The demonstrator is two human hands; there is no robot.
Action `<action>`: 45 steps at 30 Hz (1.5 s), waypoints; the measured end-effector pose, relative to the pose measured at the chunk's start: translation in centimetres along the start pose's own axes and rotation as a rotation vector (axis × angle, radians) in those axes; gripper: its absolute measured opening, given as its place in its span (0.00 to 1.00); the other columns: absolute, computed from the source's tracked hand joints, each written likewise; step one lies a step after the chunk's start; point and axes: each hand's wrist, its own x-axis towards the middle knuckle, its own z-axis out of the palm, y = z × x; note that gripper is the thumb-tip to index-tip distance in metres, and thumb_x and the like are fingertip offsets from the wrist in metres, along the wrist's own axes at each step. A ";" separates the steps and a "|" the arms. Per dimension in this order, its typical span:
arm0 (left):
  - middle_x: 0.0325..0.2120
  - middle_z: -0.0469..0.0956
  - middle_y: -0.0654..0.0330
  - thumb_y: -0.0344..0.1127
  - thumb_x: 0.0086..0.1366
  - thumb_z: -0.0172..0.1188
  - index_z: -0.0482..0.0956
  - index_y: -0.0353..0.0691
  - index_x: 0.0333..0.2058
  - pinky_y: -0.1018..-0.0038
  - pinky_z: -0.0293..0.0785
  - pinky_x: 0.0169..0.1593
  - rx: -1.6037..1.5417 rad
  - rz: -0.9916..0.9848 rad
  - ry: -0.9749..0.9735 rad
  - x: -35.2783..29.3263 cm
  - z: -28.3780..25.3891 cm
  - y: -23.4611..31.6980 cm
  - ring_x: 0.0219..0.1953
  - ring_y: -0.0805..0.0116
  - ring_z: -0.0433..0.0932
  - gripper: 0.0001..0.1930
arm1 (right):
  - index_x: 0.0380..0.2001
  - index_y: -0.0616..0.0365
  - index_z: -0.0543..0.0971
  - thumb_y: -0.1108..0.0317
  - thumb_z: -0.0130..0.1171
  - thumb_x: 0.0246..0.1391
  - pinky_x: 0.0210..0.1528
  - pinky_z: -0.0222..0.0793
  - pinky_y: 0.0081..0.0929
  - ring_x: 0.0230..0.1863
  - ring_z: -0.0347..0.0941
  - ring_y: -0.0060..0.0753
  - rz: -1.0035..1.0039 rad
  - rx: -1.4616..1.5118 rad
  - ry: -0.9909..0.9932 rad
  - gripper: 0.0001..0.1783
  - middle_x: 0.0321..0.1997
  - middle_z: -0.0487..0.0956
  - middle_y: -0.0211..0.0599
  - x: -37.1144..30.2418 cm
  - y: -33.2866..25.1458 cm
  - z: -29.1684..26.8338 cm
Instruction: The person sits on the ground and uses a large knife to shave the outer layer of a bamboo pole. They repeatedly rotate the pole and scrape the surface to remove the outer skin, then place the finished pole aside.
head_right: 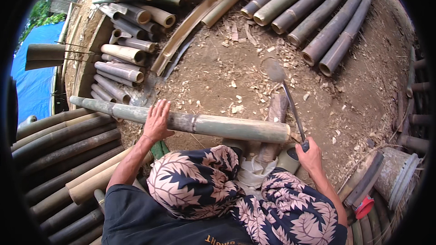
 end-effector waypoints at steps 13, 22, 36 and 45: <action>0.45 0.78 0.56 0.41 0.32 0.73 0.72 0.46 0.47 0.50 0.57 0.66 0.098 0.013 -0.223 1.3 2.5 -13.3 0.54 0.56 0.75 0.37 | 0.46 0.59 0.72 0.55 0.63 0.56 0.37 0.72 0.49 0.39 0.75 0.56 -0.255 -0.164 0.193 0.22 0.38 0.73 0.47 -5.3 3.4 5.2; 0.41 0.77 0.50 0.49 0.33 0.71 0.75 0.40 0.47 0.63 0.73 0.53 -0.266 0.303 -0.221 6.4 -2.2 -0.7 0.47 0.51 0.77 0.38 | 0.49 0.62 0.72 0.51 0.57 0.63 0.37 0.67 0.44 0.35 0.74 0.52 0.043 0.059 0.790 0.24 0.34 0.76 0.53 -2.8 8.2 0.0; 0.37 0.76 0.53 0.48 0.33 0.69 0.74 0.41 0.41 0.58 0.78 0.42 -0.282 0.446 -0.005 7.6 -8.1 9.3 0.43 0.51 0.78 0.33 | 0.58 0.66 0.69 0.47 0.65 0.56 0.58 0.63 0.50 0.57 0.69 0.58 0.431 -0.241 0.716 0.37 0.54 0.73 0.59 0.7 29.1 11.0; 0.41 0.78 0.51 0.50 0.34 0.72 0.73 0.41 0.49 0.58 0.72 0.54 -0.413 0.570 0.027 5.9 -12.1 15.7 0.48 0.54 0.78 0.40 | 0.66 0.45 0.65 0.35 0.63 0.50 0.65 0.58 0.49 0.66 0.61 0.38 -0.180 1.781 -0.009 0.45 0.67 0.67 0.35 3.2 0.7 -2.3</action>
